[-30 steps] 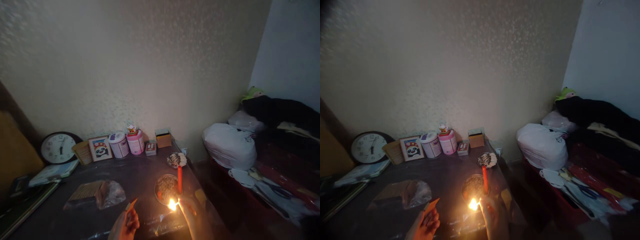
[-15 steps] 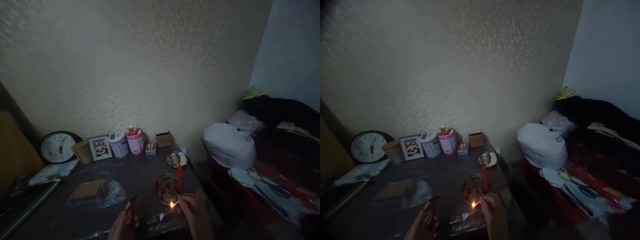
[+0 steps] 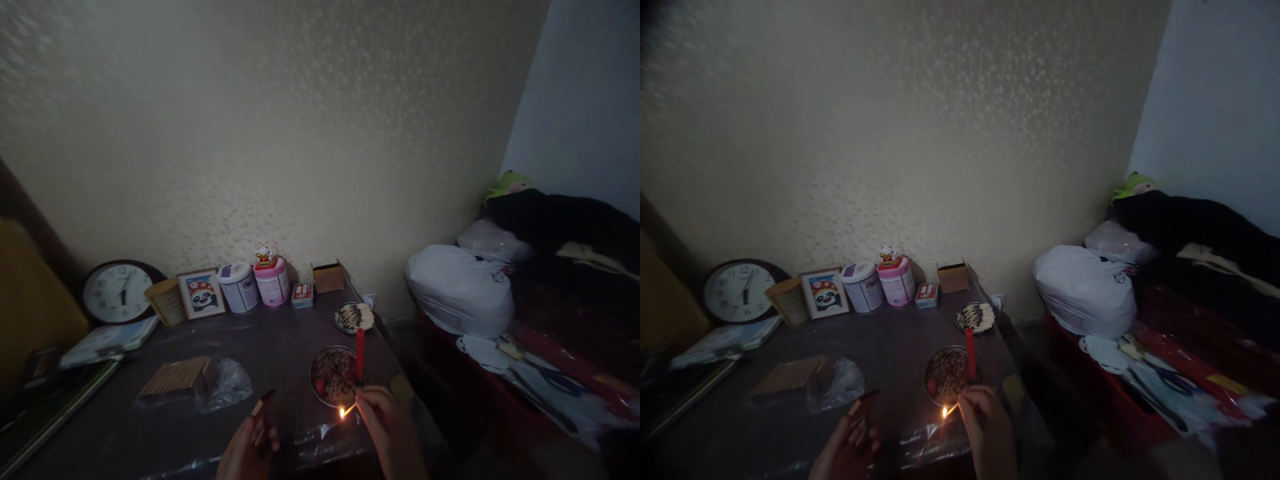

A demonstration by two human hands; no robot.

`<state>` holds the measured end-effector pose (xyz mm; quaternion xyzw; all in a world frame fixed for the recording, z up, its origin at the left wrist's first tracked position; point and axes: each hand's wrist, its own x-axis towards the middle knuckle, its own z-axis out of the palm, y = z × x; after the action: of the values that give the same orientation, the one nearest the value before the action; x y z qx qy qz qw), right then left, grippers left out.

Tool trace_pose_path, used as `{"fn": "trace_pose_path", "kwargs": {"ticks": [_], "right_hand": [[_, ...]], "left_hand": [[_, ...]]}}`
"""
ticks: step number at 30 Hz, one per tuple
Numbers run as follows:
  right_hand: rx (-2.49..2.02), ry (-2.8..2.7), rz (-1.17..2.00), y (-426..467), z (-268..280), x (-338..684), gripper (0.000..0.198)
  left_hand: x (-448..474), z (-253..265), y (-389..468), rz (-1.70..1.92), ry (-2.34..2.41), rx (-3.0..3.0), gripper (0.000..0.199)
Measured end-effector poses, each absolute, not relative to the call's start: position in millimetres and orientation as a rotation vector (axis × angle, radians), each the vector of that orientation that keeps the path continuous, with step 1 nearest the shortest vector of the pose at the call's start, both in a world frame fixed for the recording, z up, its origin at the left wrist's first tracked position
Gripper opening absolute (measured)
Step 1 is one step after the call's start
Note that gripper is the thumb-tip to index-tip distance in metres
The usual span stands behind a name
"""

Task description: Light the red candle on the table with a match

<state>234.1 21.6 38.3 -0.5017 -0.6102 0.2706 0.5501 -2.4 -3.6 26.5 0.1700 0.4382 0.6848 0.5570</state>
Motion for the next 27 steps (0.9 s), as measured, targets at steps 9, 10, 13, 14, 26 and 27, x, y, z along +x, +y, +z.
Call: {"fn": "trace_pose_path", "kwargs": {"ticks": [9, 10, 13, 14, 26, 27], "right_hand": [[-1.222, -1.474, 0.697, 19.7, 38.0, 232.5, 0.028], [-1.220, -1.475, 0.694, 19.9, 37.5, 232.5, 0.029], [-1.212, -1.480, 0.668, 20.5, 36.2, 232.3, 0.029], [-1.211, -1.479, 0.661, 20.6, 36.2, 232.3, 0.028], [-1.230, -1.470, 0.666, 19.3, 42.9, 230.4, 0.023], [-1.230, -1.469, 0.667, 19.4, 42.9, 230.1, 0.022]], "left_hand": [[-5.3, 29.8, -4.2, 1.597, 1.044, 0.421, 0.029], [-5.9, 29.9, -4.3, 1.580, 1.047, 0.426, 0.028], [-8.2, 31.9, -4.6, 1.548, 1.054, 0.432, 0.023], [-8.7, 32.9, -4.8, 1.551, 1.055, 0.435, 0.022], [-5.1, 27.5, -3.2, 1.645, 1.059, 0.415, 0.025], [-5.1, 27.2, -3.2, 1.632, 1.052, 0.421, 0.026]]}}
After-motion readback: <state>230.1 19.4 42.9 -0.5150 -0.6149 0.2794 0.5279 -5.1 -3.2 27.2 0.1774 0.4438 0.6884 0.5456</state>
